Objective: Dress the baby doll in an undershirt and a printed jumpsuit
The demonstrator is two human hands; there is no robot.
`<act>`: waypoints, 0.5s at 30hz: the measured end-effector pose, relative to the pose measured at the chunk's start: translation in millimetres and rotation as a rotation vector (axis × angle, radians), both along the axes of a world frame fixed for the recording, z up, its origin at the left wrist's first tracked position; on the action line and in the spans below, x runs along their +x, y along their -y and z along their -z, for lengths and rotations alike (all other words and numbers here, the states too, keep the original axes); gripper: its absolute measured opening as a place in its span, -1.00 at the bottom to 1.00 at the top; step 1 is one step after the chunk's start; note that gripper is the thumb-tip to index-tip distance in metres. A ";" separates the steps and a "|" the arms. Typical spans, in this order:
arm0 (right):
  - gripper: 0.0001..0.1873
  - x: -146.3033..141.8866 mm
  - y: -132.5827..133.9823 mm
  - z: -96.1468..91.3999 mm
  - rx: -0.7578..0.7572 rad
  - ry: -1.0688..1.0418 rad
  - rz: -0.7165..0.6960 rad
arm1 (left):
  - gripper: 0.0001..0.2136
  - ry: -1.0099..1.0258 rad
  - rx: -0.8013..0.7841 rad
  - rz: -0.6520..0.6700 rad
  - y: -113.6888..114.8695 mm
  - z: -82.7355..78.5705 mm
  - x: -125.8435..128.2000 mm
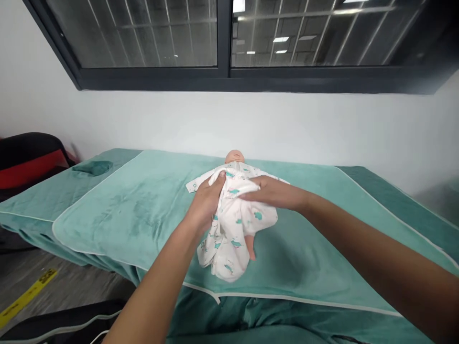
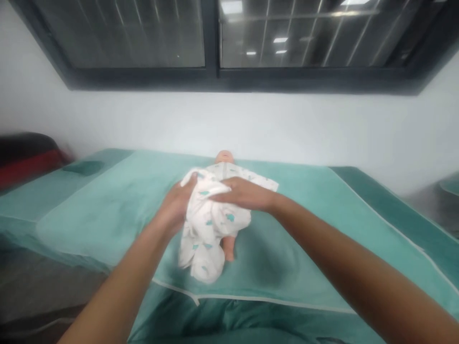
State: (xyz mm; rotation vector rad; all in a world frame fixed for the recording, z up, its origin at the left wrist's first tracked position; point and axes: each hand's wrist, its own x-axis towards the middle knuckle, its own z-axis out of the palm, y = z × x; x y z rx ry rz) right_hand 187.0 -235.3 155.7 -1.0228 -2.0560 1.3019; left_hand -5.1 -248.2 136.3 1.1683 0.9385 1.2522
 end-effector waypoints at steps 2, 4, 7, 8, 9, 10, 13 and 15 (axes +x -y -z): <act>-0.66 -1.5 -8.4 7.2 -0.023 -0.154 0.138 | -0.59 -0.064 -0.031 0.102 -2.0 5.3 -3.2; -0.68 -3.9 -16.2 14.1 -0.074 -0.263 0.218 | -0.62 -0.164 -0.038 0.238 -3.8 8.2 -6.9; -0.68 -9.1 -23.3 24.4 -0.119 -0.358 0.299 | -0.65 -0.212 -0.016 0.313 -6.0 11.7 -9.6; -0.66 -10.6 -24.0 27.5 -0.125 -0.385 0.329 | -0.65 -0.157 -0.006 0.292 -6.8 13.4 -9.5; -0.63 -11.8 -23.8 30.1 -0.133 -0.407 0.348 | -0.65 -0.074 0.003 0.258 -7.7 15.3 -9.1; -0.60 -12.6 -22.9 32.2 -0.143 -0.415 0.347 | -0.64 0.014 0.010 0.225 -8.7 17.4 -8.5; -0.57 -12.7 -16.2 34.5 -0.205 -0.320 0.173 | -0.58 0.169 0.002 0.156 -10.5 23.8 -6.6; -0.58 -12.0 -10.8 33.5 -0.264 -0.184 0.020 | -0.57 0.166 -0.030 0.133 -10.7 27.4 -5.6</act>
